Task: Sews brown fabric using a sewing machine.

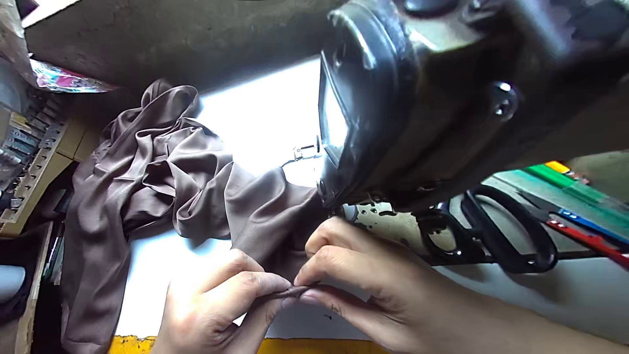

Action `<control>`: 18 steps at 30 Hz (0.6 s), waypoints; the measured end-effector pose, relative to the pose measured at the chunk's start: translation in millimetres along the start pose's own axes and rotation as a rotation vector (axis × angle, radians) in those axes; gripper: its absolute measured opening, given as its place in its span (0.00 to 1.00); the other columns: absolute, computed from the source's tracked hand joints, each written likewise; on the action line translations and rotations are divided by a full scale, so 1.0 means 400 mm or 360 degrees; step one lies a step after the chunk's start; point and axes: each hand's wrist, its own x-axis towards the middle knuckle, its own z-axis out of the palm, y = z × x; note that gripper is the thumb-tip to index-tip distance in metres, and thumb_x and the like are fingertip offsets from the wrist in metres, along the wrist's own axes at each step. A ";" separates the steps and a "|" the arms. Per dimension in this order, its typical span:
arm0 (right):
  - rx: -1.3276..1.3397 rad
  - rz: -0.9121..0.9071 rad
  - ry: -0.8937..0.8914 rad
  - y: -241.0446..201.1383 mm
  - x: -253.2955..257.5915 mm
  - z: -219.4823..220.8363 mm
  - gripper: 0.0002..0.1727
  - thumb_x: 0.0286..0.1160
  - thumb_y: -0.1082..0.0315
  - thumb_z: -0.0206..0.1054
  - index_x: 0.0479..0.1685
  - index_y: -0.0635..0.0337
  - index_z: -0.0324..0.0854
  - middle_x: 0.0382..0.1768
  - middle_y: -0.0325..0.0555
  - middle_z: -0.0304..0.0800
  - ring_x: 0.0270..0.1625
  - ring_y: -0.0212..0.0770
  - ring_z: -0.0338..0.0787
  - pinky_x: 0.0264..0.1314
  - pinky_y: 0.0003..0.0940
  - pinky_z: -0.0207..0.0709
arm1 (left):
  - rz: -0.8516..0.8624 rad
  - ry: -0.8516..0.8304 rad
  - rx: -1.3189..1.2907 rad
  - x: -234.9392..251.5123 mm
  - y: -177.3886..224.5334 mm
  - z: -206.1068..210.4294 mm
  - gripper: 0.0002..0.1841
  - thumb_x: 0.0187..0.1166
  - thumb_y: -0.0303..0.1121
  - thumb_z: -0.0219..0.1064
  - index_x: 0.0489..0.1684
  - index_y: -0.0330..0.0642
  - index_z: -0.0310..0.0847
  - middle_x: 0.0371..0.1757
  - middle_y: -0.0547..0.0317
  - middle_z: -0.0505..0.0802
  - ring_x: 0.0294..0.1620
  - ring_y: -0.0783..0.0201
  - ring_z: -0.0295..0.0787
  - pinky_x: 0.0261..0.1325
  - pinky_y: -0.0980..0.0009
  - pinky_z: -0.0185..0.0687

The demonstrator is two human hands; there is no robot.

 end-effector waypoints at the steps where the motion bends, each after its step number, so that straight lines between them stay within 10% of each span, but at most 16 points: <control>1: 0.0002 -0.0018 0.0001 0.002 0.000 0.001 0.08 0.82 0.59 0.65 0.40 0.47 0.90 0.41 0.29 0.81 0.50 0.23 0.80 0.50 0.16 0.75 | 0.0011 -0.0007 0.0026 0.001 -0.002 0.000 0.04 0.74 0.36 0.78 0.37 0.47 0.96 0.37 0.68 0.92 0.39 0.79 0.86 0.41 0.84 0.81; 18: 0.0057 0.0027 0.0112 0.012 0.006 0.013 0.08 0.81 0.62 0.66 0.38 0.52 0.89 0.34 0.28 0.82 0.41 0.19 0.82 0.42 0.14 0.77 | 0.0113 0.0077 0.0387 0.016 -0.035 0.012 0.09 0.84 0.42 0.68 0.45 0.51 0.92 0.43 0.72 0.94 0.42 0.79 0.88 0.42 0.79 0.80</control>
